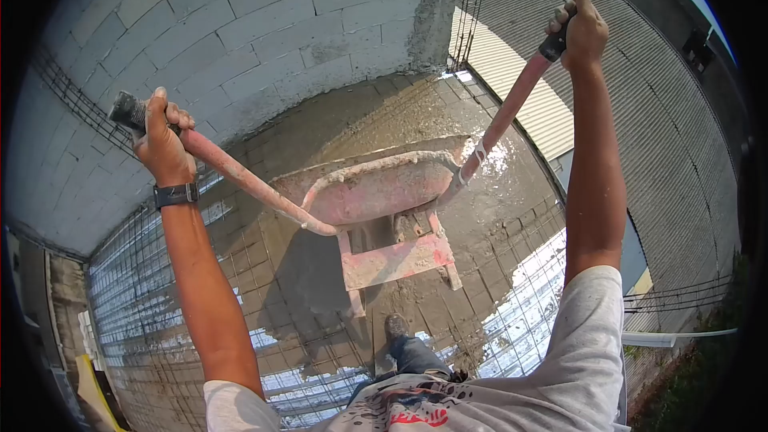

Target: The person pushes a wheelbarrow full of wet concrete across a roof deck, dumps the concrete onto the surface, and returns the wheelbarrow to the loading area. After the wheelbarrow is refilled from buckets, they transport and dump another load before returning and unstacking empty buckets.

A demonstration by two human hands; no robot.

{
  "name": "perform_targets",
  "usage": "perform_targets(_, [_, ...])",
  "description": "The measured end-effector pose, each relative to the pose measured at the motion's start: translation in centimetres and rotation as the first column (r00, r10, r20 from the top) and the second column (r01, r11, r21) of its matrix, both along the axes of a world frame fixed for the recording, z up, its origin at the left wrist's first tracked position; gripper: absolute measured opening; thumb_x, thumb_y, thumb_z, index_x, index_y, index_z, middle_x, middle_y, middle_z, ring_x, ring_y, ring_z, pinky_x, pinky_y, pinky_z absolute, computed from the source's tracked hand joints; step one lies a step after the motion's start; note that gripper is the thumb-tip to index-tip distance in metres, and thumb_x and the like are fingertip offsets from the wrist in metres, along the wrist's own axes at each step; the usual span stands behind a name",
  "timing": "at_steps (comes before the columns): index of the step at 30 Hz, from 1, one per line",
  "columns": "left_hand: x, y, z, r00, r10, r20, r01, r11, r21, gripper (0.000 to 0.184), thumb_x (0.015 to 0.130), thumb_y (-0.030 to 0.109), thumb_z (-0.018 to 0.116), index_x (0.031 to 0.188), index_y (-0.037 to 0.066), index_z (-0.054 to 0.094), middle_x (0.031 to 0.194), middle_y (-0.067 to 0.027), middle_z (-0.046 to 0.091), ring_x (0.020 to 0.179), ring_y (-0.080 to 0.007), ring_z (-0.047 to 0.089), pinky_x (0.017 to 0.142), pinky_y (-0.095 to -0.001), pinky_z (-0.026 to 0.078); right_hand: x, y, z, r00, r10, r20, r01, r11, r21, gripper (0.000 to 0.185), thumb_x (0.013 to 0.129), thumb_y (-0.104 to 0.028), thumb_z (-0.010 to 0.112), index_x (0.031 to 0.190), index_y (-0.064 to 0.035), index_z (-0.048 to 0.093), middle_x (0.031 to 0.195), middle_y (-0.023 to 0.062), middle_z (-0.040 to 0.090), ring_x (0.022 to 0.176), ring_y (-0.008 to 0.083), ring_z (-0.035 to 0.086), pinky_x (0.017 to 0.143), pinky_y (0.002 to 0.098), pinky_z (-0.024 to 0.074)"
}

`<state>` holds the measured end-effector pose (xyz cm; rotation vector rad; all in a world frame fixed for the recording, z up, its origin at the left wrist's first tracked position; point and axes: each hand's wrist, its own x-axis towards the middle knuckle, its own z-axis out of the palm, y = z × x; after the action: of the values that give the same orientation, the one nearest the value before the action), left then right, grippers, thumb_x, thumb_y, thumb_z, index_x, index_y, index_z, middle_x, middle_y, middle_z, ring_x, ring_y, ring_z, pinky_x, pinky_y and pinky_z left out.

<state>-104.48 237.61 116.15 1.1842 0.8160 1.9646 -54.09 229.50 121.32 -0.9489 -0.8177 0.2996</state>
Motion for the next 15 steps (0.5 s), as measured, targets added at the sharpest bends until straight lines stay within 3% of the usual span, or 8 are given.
perform_targets(3, [-0.2, -5.2, -0.5, 0.998, 0.026, -0.051, -0.017, 0.986, 0.166, 0.018, 0.083, 0.016, 0.066, 0.075, 0.010, 0.050, 0.057, 0.0015, 0.042, 0.050, -0.0100, 0.043, 0.052, -0.0271, 0.040, -0.3, -0.4, 0.3, 0.999, -0.002, -0.044, 0.002, 1.000, -0.012, 0.025, 0.088, -0.024, 0.057, 0.072, -0.0065, 0.048, 0.057, 0.0037, 0.047, 0.047, 0.0137, 0.047, 0.045, 0.0301, 0.0428])
perform_targets(7, [-3.1, -3.2, -0.4, 0.999, 0.019, 0.036, -0.022, 0.995, 0.093, 0.017, 0.081, 0.013, 0.065, 0.072, 0.008, 0.051, 0.052, 0.0004, 0.044, 0.044, -0.0104, 0.044, 0.046, -0.0272, 0.040, -4.3, -2.5, 0.5, 1.000, 0.008, 0.015, -0.008, 0.999, 0.032, 0.026, 0.087, -0.024, 0.057, 0.071, -0.0057, 0.048, 0.057, 0.0040, 0.047, 0.046, 0.0139, 0.048, 0.045, 0.0303, 0.0428])
perform_targets(8, [-4.3, -2.2, -0.7, 0.991, 0.078, 0.104, -0.078, 0.997, -0.011, 0.018, 0.081, 0.014, 0.066, 0.071, 0.009, 0.051, 0.052, 0.0006, 0.044, 0.044, -0.0103, 0.043, 0.046, -0.0266, 0.039, -5.4, -3.9, 0.1, 0.999, -0.001, 0.051, -0.002, 0.999, 0.046, 0.026, 0.087, -0.024, 0.058, 0.071, -0.0056, 0.048, 0.057, 0.0040, 0.047, 0.046, 0.0140, 0.048, 0.045, 0.0304, 0.0428])
perform_targets(11, [-5.3, -4.0, -1.1, 0.991, 0.046, 0.127, -0.048, 0.999, 0.016, 0.020, 0.080, 0.015, 0.067, 0.071, 0.010, 0.050, 0.053, 0.0006, 0.045, 0.044, -0.0103, 0.042, 0.046, -0.0267, 0.039, -5.8, -4.7, 0.0, 0.995, 0.008, 0.095, -0.013, 0.999, 0.047, 0.026, 0.087, -0.024, 0.058, 0.071, -0.0053, 0.048, 0.057, 0.0045, 0.047, 0.045, 0.0144, 0.047, 0.045, 0.0302, 0.0424])
perform_targets(15, [-2.8, -11.3, -1.6, 0.997, 0.055, 0.062, -0.065, 0.983, 0.172, 0.026, 0.081, 0.014, 0.067, 0.065, 0.012, 0.047, 0.052, 0.0007, 0.045, 0.043, -0.0099, 0.042, 0.044, -0.0265, 0.038, -3.1, -5.0, -0.2, 0.997, 0.065, -0.044, -0.063, 0.997, 0.036, 0.025, 0.086, -0.023, 0.059, 0.070, -0.0068, 0.048, 0.057, 0.0043, 0.047, 0.047, 0.0146, 0.048, 0.045, 0.0303, 0.0422])
